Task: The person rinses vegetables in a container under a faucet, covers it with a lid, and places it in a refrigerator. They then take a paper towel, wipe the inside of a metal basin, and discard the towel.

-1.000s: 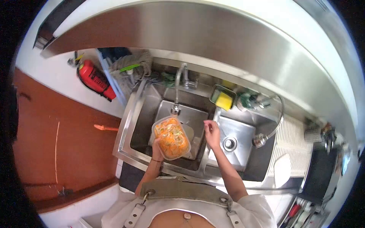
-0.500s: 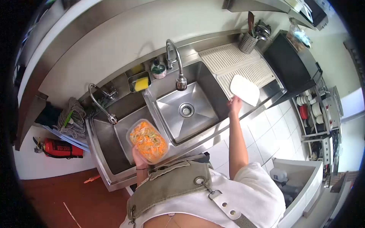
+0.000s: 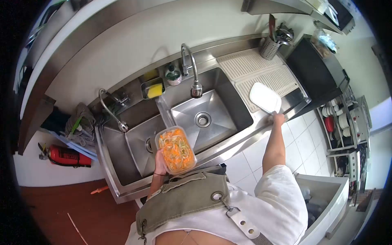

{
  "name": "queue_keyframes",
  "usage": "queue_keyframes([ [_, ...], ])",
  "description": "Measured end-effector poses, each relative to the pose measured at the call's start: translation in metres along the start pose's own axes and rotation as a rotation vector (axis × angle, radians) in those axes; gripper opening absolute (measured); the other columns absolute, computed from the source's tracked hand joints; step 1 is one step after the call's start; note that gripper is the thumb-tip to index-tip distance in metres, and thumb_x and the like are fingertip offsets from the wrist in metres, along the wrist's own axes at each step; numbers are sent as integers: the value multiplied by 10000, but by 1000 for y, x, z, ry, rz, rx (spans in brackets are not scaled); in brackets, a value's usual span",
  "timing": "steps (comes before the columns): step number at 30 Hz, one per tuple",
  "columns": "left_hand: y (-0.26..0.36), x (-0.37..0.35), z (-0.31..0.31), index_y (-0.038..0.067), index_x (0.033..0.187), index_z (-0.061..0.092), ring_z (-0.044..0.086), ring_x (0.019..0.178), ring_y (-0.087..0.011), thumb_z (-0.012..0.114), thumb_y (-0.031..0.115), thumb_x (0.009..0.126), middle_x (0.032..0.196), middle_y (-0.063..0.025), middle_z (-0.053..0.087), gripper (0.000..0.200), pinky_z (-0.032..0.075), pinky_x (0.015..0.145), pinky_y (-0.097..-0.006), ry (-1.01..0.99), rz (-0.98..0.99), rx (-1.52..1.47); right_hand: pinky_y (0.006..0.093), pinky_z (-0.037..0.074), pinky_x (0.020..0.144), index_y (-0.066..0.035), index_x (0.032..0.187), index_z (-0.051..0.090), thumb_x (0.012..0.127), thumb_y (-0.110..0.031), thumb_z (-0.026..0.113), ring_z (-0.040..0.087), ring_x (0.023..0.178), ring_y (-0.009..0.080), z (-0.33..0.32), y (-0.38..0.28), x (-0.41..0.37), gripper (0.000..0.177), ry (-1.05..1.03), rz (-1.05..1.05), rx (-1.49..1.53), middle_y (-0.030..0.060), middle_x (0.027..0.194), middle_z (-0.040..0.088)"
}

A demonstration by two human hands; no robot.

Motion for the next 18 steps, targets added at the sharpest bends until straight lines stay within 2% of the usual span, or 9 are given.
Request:
queue_keyframes([
  [2,-3,6,-11,14,1265,420,526,1102,-240,464,352,869,1215,-118,527,523,421,949,-375,0,3,0,423,454,852,61,863,662,665,-387,636,608,903,399,-45,-37,-37,491,-67,117,71,239,899,644],
  [4,2,5,8,15,1268,422,527,1104,-229,453,366,881,1214,-116,533,523,421,950,-364,6,-33,44,403,471,821,61,858,662,633,-340,660,623,869,387,-34,-30,-23,461,-62,153,77,226,887,653],
  [6,-1,9,3,17,1268,427,532,1100,-215,443,379,893,1215,-110,537,521,423,948,-350,-12,-37,28,394,509,652,52,821,665,655,-268,667,644,712,329,-8,-10,-2,361,-142,320,401,190,798,660],
  [8,-4,12,-4,14,1274,421,535,1096,-209,435,386,901,1225,-103,532,526,423,948,-343,-15,-46,17,295,400,358,61,796,600,742,-84,627,504,420,182,-29,-28,-19,157,-194,473,942,94,583,530],
  [10,-2,10,-1,11,1277,419,541,1088,-206,433,391,905,1220,-97,536,533,425,947,-339,-24,-20,-7,236,467,450,74,941,547,795,-31,597,547,509,168,-28,-24,-18,187,-529,553,1369,90,639,537],
  [13,2,7,5,10,1292,401,496,1140,-199,388,406,926,1260,-94,500,539,384,984,-335,-63,1,-25,183,514,714,51,1076,478,835,6,553,577,865,157,-45,-34,-46,257,-572,508,1496,109,958,554],
  [14,2,5,8,10,1292,401,496,1140,-199,388,406,926,1260,-94,500,539,384,984,-335,-41,13,-28,202,509,724,45,1059,485,835,1,552,567,889,161,-44,-38,-60,238,-775,417,1495,104,985,542],
  [16,6,5,6,8,1304,384,445,1187,-192,357,404,939,1285,-92,471,539,333,1020,-332,-79,182,27,242,493,788,30,1059,484,832,-9,554,559,911,172,-58,-54,-107,242,-865,363,1461,95,980,546],
  [18,8,1,6,8,1308,379,432,1197,-191,350,405,942,1288,-91,466,541,317,1029,-330,-48,172,7,282,471,833,18,1084,477,832,-25,549,550,922,179,-69,-73,-154,265,-1093,107,1475,86,982,547],
])
Point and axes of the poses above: each hand's wrist, its own x-axis towards the middle knuckle, its own z-axis out of the palm, y = z × x, the point moved 3 cm from there along x, towards the middle knuckle
